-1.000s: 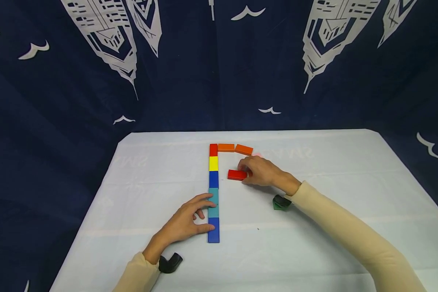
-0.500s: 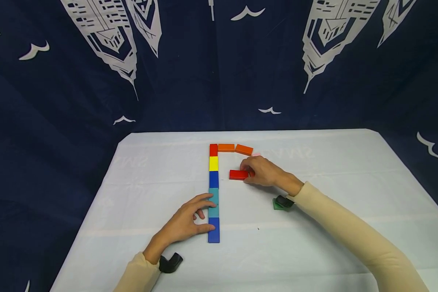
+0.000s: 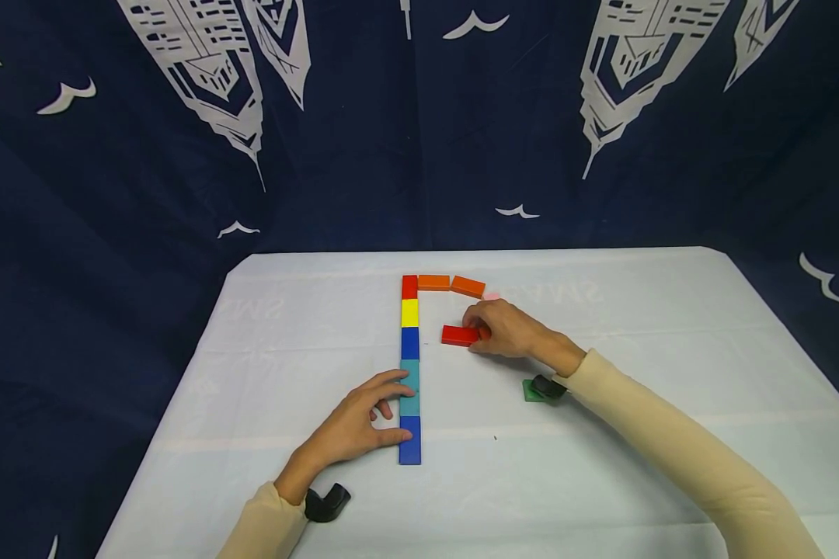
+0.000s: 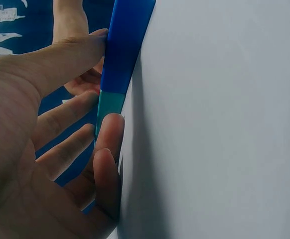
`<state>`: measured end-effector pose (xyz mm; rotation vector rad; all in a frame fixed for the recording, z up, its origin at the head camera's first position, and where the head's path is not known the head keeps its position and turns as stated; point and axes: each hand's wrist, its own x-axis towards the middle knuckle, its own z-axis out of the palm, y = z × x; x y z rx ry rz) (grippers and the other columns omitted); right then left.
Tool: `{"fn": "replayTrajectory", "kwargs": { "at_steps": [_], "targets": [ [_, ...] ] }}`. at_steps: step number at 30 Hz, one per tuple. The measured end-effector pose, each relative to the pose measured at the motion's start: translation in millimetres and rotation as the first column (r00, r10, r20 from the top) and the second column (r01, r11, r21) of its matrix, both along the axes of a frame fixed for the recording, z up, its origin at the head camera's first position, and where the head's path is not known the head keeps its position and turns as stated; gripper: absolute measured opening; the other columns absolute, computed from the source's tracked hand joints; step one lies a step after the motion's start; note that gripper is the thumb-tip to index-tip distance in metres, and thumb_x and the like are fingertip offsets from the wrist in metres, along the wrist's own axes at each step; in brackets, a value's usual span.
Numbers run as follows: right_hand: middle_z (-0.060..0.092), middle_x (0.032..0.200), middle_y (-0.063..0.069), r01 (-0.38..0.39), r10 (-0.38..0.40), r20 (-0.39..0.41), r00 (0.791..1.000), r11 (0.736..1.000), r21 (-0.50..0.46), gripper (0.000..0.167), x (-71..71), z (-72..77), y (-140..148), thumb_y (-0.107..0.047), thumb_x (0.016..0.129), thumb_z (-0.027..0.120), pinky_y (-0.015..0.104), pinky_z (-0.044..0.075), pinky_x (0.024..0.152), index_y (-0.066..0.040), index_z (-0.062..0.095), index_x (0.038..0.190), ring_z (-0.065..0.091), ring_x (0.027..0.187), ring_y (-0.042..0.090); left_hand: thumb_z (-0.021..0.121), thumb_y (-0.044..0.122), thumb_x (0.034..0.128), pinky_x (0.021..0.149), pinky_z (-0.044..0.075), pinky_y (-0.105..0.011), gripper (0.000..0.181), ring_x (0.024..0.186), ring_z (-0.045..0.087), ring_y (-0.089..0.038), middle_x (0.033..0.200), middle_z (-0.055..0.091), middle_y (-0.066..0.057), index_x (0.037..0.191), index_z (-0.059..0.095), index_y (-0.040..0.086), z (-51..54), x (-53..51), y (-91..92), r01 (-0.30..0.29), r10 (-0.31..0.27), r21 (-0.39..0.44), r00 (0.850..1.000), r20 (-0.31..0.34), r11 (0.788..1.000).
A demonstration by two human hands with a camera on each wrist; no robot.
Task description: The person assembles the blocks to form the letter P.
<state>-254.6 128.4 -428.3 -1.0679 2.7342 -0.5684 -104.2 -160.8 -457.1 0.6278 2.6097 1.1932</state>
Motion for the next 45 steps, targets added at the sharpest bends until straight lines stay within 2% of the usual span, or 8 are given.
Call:
{"fn": "replayTrajectory", "kwargs": {
  "at_steps": [16, 21, 25, 29, 37, 45],
  "targets": [
    [0.065, 0.095, 0.002, -0.006, 0.007, 0.016, 1.0, 1.0, -0.021, 0.035, 2.9, 1.1, 5.6, -0.017, 0.081, 0.083, 0.032, 0.048, 0.08, -0.007, 0.068, 0.111, 0.055, 0.083, 0.016, 0.083, 0.028, 0.0835, 0.073, 0.047, -0.024, 0.05, 0.084, 0.056, -0.009, 0.154, 0.045, -0.005, 0.128, 0.066, 0.015, 0.7, 0.6, 0.2, 0.002, -0.002, -0.004, 1.0, -0.009, 1.0],
    [0.069, 0.102, 0.003, -0.004, 0.005, 0.015, 1.0, 0.998, -0.066, 0.034, 5.1, 3.9, 10.6, -0.016, 0.082, 0.083, 0.036, 0.052, 0.088, -0.007, 0.069, 0.112, 0.06, 0.09, 0.018, 0.083, 0.028, 0.0836, 0.073, 0.047, -0.024, 0.05, 0.085, 0.057, -0.009, 0.154, 0.045, -0.004, 0.128, 0.066, 0.015, -0.4, 1.3, -0.2, -0.001, 0.001, -0.006, 1.0, -0.008, 1.0],
    [0.073, 0.105, 0.006, 0.009, -0.006, 0.018, 1.0, 0.987, -0.158, 0.034, 12.8, 11.6, 23.0, -0.014, 0.081, 0.083, 0.042, 0.054, 0.092, -0.005, 0.07, 0.111, 0.067, 0.096, 0.023, 0.083, 0.029, 0.0838, 0.074, 0.047, -0.024, 0.05, 0.085, 0.057, -0.009, 0.154, 0.045, -0.004, 0.129, 0.065, 0.015, 0.0, 1.3, 0.3, 0.001, -0.001, -0.007, 1.0, -0.008, 1.0],
    [0.073, 0.105, 0.008, 0.026, -0.021, 0.024, 0.999, 0.975, -0.222, 0.035, 25.3, 18.7, 40.5, -0.015, 0.081, 0.084, 0.048, 0.052, 0.092, -0.004, 0.07, 0.111, 0.066, 0.099, 0.026, 0.082, 0.028, 0.0839, 0.074, 0.047, -0.024, 0.05, 0.085, 0.057, -0.009, 0.154, 0.045, -0.005, 0.129, 0.065, 0.015, 1.6, 1.2, 0.4, 0.003, -0.003, -0.006, 1.0, -0.01, 1.0],
    [0.073, 0.108, 0.003, 0.064, -0.052, 0.064, 0.997, 0.976, -0.208, 0.038, 48.5, 18.7, 73.0, -0.017, 0.079, 0.086, 0.049, 0.051, 0.093, -0.007, 0.071, 0.112, 0.065, 0.1, 0.022, 0.082, 0.028, 0.0838, 0.074, 0.047, -0.024, 0.05, 0.085, 0.057, -0.009, 0.154, 0.045, -0.005, 0.129, 0.065, 0.015, 2.3, 1.0, 0.6, 0.002, -0.003, -0.011, 1.0, -0.01, 1.0],
    [0.071, 0.106, -0.002, 0.054, -0.021, 0.16, 0.987, 0.977, -0.205, 0.038, 61.7, 8.6, 92.9, -0.028, 0.08, 0.085, 0.043, 0.051, 0.093, -0.013, 0.07, 0.112, 0.064, 0.099, 0.02, 0.083, 0.029, 0.0834, 0.072, 0.047, -0.024, 0.05, 0.084, 0.057, -0.008, 0.154, 0.045, -0.004, 0.129, 0.066, 0.016, 0.2, 0.2, 0.3, 0.003, -0.003, -0.015, 1.0, -0.015, 1.0]
  ]
}}
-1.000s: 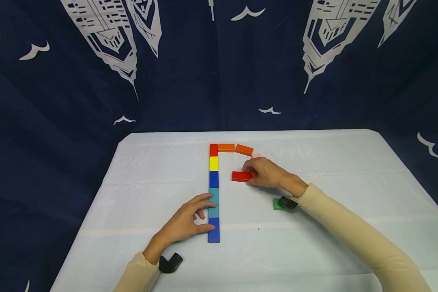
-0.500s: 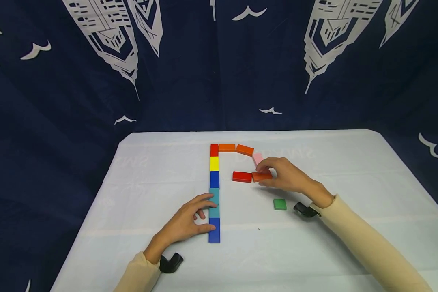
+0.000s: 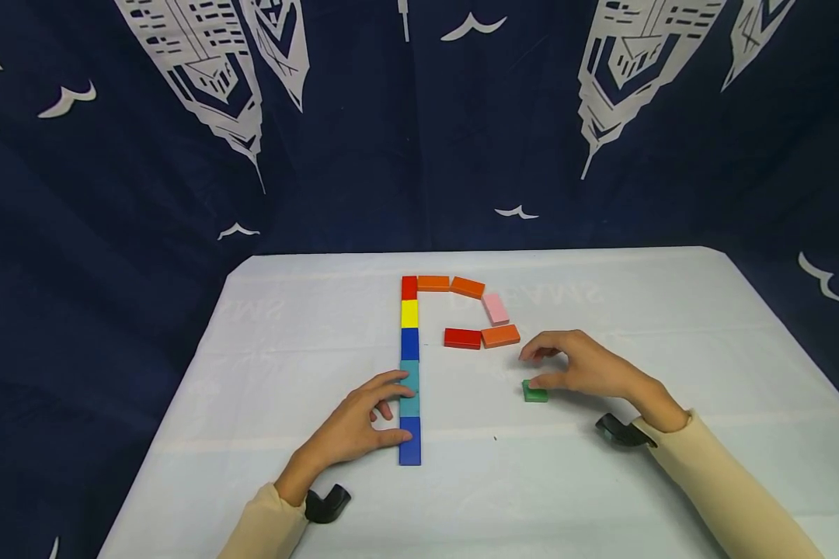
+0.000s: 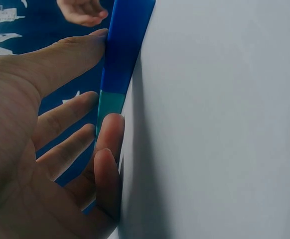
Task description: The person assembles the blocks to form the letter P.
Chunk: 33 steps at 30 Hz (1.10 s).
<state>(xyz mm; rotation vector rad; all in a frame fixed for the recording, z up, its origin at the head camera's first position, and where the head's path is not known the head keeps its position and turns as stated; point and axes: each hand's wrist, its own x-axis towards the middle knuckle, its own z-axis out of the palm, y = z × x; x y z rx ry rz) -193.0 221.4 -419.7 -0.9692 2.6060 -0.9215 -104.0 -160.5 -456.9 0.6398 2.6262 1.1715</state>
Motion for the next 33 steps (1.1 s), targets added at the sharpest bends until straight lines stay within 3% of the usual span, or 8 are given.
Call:
{"fn": "replayTrajectory", "kwargs": {
  "at_steps": [4, 11, 25, 33],
  "targets": [
    [0.071, 0.108, -0.001, -0.048, 0.05, 0.061, 0.997, 0.998, -0.03, 0.038, 2.5, -5.1, 8.6, -0.029, 0.082, 0.084, 0.039, 0.052, 0.091, -0.014, 0.069, 0.113, 0.065, 0.099, 0.021, 0.083, 0.029, 0.0834, 0.073, 0.047, -0.024, 0.05, 0.085, 0.057, -0.008, 0.154, 0.045, -0.004, 0.128, 0.066, 0.016, -0.4, -0.2, 0.8, -0.002, 0.002, 0.002, 1.0, 0.002, 1.0],
    [0.071, 0.109, -0.001, -0.094, 0.099, 0.101, 0.99, 0.994, -0.061, 0.038, 4.8, -13.2, 11.8, -0.022, 0.081, 0.084, 0.034, 0.052, 0.089, -0.014, 0.068, 0.115, 0.064, 0.098, 0.02, 0.083, 0.029, 0.0834, 0.073, 0.047, -0.024, 0.05, 0.085, 0.057, -0.009, 0.154, 0.045, -0.005, 0.128, 0.066, 0.016, -1.0, -0.4, 0.2, 0.0, 0.0, 0.012, 1.0, 0.001, 1.0],
    [0.07, 0.111, -0.002, -0.131, 0.131, 0.094, 0.987, 0.991, -0.009, 0.037, 5.6, -13.9, 8.4, -0.016, 0.082, 0.083, 0.031, 0.053, 0.089, -0.012, 0.069, 0.116, 0.063, 0.098, 0.016, 0.084, 0.029, 0.0829, 0.074, 0.047, -0.024, 0.051, 0.084, 0.056, -0.009, 0.154, 0.045, -0.005, 0.129, 0.065, 0.016, -0.8, 0.1, -0.7, 0.0, 0.0, 0.032, 1.0, -0.002, 0.999],
    [0.07, 0.107, -0.007, -0.132, 0.132, 0.028, 0.991, 0.991, 0.003, 0.035, 0.4, -13.2, 3.1, -0.012, 0.082, 0.082, 0.031, 0.054, 0.087, -0.014, 0.069, 0.114, 0.063, 0.095, 0.011, 0.083, 0.028, 0.0831, 0.074, 0.047, -0.024, 0.051, 0.084, 0.057, -0.01, 0.154, 0.045, -0.006, 0.129, 0.065, 0.015, 0.1, 0.4, -0.6, 0.006, -0.006, 0.039, 1.0, -0.004, 0.999]
  ]
}}
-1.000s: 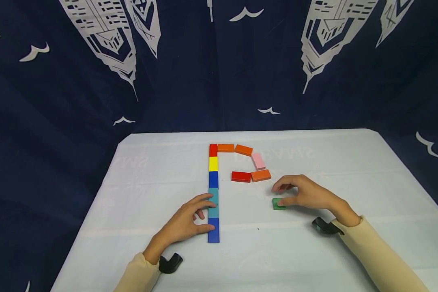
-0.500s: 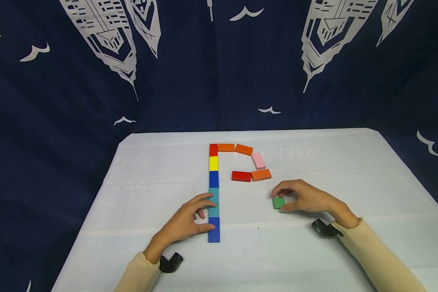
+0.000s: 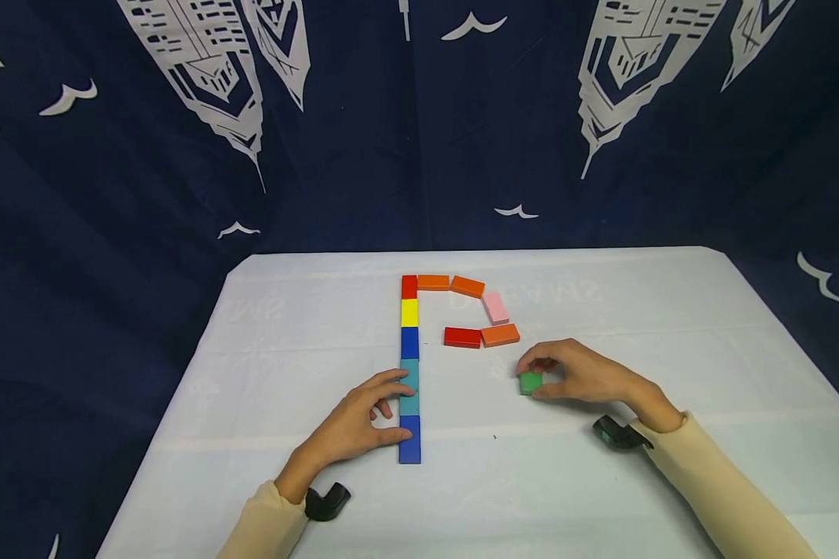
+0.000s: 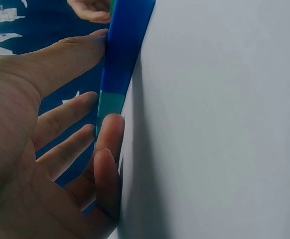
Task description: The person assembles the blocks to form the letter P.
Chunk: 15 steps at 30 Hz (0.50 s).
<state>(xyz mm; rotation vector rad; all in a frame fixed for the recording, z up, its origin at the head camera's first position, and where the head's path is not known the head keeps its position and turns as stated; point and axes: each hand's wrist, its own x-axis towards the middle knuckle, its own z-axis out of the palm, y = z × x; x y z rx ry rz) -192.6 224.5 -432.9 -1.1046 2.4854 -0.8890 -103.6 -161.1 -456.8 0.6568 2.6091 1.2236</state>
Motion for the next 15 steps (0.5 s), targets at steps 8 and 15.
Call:
{"fn": "replayTrajectory", "kwargs": {
  "at_steps": [8, 15],
  "targets": [
    [0.069, 0.105, -0.011, 0.031, -0.031, -0.073, 0.997, 1.0, -0.002, 0.031, -7.5, 10.9, -16.5, -0.013, 0.083, 0.081, 0.035, 0.053, 0.087, -0.016, 0.069, 0.111, 0.062, 0.095, 0.009, 0.083, 0.027, 0.0832, 0.074, 0.047, -0.024, 0.051, 0.084, 0.057, -0.01, 0.154, 0.045, -0.007, 0.129, 0.065, 0.014, 0.4, 0.0, 0.4, 0.003, -0.003, -0.001, 1.0, -0.007, 1.0],
    [0.071, 0.106, -0.01, 0.019, -0.028, -0.113, 0.993, 0.997, -0.079, 0.031, -16.9, 18.1, -42.4, -0.009, 0.083, 0.081, 0.04, 0.054, 0.088, -0.013, 0.071, 0.111, 0.064, 0.096, 0.011, 0.083, 0.028, 0.0833, 0.074, 0.047, -0.024, 0.051, 0.084, 0.057, -0.011, 0.154, 0.045, -0.007, 0.129, 0.065, 0.015, -0.7, 0.2, -0.7, 0.005, -0.005, 0.008, 1.0, -0.008, 1.0]
  ]
}}
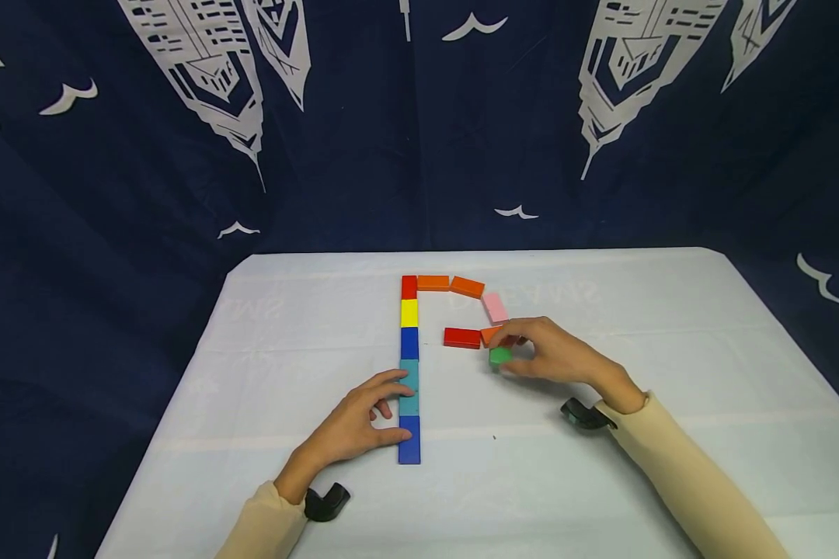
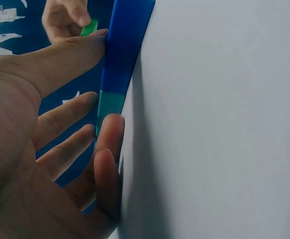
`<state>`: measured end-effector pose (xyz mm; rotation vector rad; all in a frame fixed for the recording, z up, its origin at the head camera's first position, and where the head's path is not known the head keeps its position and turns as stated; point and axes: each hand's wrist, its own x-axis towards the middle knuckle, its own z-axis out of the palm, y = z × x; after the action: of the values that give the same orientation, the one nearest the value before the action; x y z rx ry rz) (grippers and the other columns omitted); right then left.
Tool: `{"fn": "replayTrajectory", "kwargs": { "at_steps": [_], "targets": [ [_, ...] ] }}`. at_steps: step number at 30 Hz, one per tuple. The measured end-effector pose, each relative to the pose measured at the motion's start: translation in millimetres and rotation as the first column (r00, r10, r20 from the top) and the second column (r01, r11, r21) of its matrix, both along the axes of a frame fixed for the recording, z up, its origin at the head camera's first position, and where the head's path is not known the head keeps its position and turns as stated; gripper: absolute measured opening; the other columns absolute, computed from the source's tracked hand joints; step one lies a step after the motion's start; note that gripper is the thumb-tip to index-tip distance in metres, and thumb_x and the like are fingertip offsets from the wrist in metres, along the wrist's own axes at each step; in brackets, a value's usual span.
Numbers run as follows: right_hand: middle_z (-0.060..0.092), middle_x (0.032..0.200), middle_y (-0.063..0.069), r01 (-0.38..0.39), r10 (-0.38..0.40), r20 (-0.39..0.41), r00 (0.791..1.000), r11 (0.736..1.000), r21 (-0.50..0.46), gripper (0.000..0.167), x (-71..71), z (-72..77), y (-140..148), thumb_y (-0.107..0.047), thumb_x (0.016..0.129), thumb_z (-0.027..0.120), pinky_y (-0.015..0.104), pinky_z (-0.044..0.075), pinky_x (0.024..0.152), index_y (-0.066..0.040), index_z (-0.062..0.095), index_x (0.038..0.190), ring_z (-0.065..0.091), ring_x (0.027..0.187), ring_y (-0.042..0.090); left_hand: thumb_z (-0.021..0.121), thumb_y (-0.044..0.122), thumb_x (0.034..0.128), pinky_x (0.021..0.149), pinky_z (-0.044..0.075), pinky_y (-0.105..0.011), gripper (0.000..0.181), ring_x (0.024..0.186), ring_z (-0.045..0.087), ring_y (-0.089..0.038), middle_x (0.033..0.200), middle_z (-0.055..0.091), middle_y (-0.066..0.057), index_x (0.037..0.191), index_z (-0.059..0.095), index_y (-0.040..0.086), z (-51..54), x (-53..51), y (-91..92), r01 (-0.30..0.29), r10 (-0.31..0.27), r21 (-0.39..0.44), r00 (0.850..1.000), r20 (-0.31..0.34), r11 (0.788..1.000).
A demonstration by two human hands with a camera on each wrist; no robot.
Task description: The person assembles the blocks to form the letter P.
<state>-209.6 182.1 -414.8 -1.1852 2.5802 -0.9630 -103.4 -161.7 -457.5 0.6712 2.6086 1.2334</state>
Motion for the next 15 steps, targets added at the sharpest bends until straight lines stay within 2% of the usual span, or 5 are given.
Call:
{"fn": "replayTrajectory", "kwargs": {
  "at_steps": [5, 15],
  "targets": [
    [0.071, 0.106, -0.005, -0.008, 0.008, 0.013, 1.0, 0.999, -0.039, 0.027, -7.3, 2.4, -16.9, -0.009, 0.084, 0.079, 0.042, 0.056, 0.088, -0.012, 0.07, 0.11, 0.066, 0.096, 0.015, 0.083, 0.028, 0.0832, 0.074, 0.047, -0.024, 0.051, 0.084, 0.057, -0.01, 0.154, 0.045, -0.006, 0.129, 0.065, 0.015, -0.2, -0.1, 0.2, -0.001, 0.001, -0.003, 1.0, 0.001, 1.0],
    [0.072, 0.108, -0.002, 0.029, -0.028, -0.037, 0.999, 1.0, 0.007, 0.024, -22.4, 0.7, -50.1, -0.014, 0.086, 0.078, 0.039, 0.054, 0.088, -0.012, 0.071, 0.11, 0.064, 0.096, 0.016, 0.083, 0.029, 0.0836, 0.075, 0.046, -0.024, 0.05, 0.084, 0.057, -0.009, 0.154, 0.045, -0.005, 0.129, 0.065, 0.016, -0.9, -0.5, 0.5, -0.003, 0.003, -0.016, 1.0, 0.003, 1.0]
  ]
}}
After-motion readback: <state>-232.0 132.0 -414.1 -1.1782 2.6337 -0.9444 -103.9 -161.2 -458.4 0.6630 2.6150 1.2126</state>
